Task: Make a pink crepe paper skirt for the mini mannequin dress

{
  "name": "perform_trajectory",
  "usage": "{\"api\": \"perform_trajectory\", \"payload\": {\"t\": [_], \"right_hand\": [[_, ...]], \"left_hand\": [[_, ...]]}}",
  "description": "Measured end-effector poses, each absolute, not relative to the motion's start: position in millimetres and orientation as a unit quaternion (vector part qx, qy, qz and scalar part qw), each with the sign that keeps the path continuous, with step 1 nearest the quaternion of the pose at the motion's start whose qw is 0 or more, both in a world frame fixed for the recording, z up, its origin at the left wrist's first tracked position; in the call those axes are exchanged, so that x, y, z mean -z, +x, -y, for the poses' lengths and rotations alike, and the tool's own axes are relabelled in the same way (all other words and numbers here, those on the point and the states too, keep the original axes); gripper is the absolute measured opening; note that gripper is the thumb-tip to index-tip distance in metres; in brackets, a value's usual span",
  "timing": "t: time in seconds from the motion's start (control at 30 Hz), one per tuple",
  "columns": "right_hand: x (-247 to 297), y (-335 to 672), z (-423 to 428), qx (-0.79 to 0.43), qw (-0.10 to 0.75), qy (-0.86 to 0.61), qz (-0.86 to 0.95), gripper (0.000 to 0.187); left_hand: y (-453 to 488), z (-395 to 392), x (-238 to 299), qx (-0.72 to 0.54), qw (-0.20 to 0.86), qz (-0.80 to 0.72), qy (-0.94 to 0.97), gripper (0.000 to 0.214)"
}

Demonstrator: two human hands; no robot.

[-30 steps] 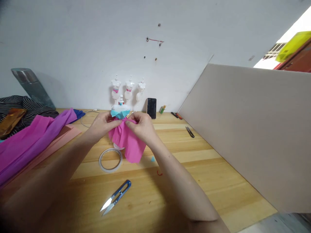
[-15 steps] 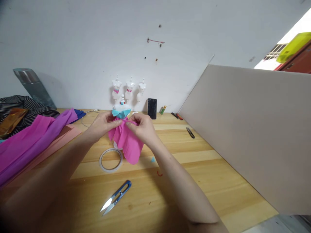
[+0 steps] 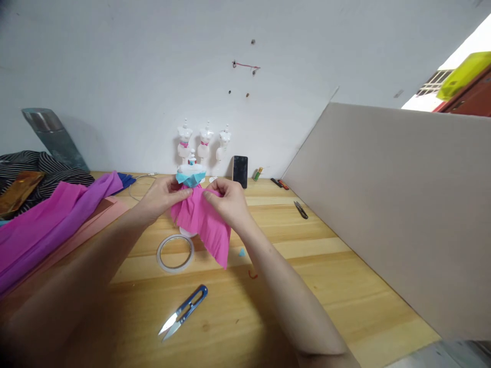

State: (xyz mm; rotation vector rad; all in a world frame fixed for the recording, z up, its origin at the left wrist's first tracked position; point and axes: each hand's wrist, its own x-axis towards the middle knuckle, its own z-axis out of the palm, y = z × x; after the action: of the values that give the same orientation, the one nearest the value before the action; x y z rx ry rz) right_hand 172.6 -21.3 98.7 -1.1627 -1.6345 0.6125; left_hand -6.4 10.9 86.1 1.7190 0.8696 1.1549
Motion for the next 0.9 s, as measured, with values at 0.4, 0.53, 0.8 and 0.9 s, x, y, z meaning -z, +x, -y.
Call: {"api": "perform_trajectory", "payload": {"t": [0.4,0.53,0.8,0.9], "right_hand": [[-105.1,166.8,21.8,-0.242,0.459,-0.447,0.729,0.013],[-102.3,168.5,22.8,-0.235,0.456,-0.433,0.741,0.012],[-102.0,171.1,18.8,-0.238,0.469,-0.467,0.71,0.016],[-102.2,171.4,16.8,-0.22,0.467,-0.49,0.703,0.015]], "left_hand": [[-7.7,-13.3,-83.9,-0.458,0.443,-0.334,0.694,0.034],[-8.2,-14.4,-83.4,-0.456,0.455,-0.323,0.693,0.034],[-8.9,-12.4,-86.6,-0.452,0.466,-0.327,0.687,0.036],[-8.7,-12.0,-86.9,-0.45,0.47,-0.329,0.685,0.037]]}}
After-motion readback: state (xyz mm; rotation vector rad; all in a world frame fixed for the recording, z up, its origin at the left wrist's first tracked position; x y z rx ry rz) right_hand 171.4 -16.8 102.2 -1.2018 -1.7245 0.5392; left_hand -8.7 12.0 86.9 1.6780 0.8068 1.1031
